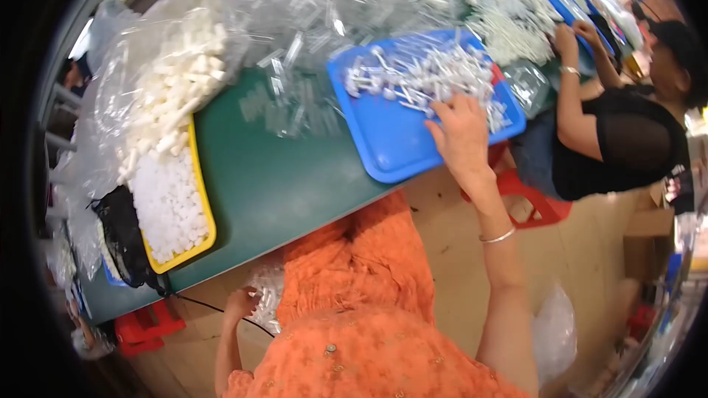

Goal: Insert white cotton filters into plastic tubes and attach spray heads.

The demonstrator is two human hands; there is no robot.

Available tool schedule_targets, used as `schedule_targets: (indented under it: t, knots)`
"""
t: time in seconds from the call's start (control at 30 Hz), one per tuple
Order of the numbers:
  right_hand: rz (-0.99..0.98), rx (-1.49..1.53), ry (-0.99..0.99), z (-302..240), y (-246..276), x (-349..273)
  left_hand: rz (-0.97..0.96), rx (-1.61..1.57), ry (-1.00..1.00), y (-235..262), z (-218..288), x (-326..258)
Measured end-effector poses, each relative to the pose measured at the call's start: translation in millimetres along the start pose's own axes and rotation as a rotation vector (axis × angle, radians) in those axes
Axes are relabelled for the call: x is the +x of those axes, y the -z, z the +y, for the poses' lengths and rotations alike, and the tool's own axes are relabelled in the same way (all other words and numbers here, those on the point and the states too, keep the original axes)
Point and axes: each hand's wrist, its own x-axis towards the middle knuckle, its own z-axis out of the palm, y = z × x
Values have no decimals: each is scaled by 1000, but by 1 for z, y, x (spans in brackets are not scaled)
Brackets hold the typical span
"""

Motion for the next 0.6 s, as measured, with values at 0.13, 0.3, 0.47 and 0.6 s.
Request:
schedule_targets:
  t: [0.13, 0.3, 0.47, 0.6]
  knots:
    - [-41, -150, 54, 41, 14, 3, 88, 605, -517, -41, 53, -50]
    - [-36, 122, 16, -5, 5, 1, 32, 60, -824, 48, 204, -110]
    - [47, 880, -410, -25, 19, -35, 1175, 474, -1061, 130, 279, -42]
    - [200, 1226, -557, -25, 28, -53, 1434, 678, -908, 166, 264, -38]
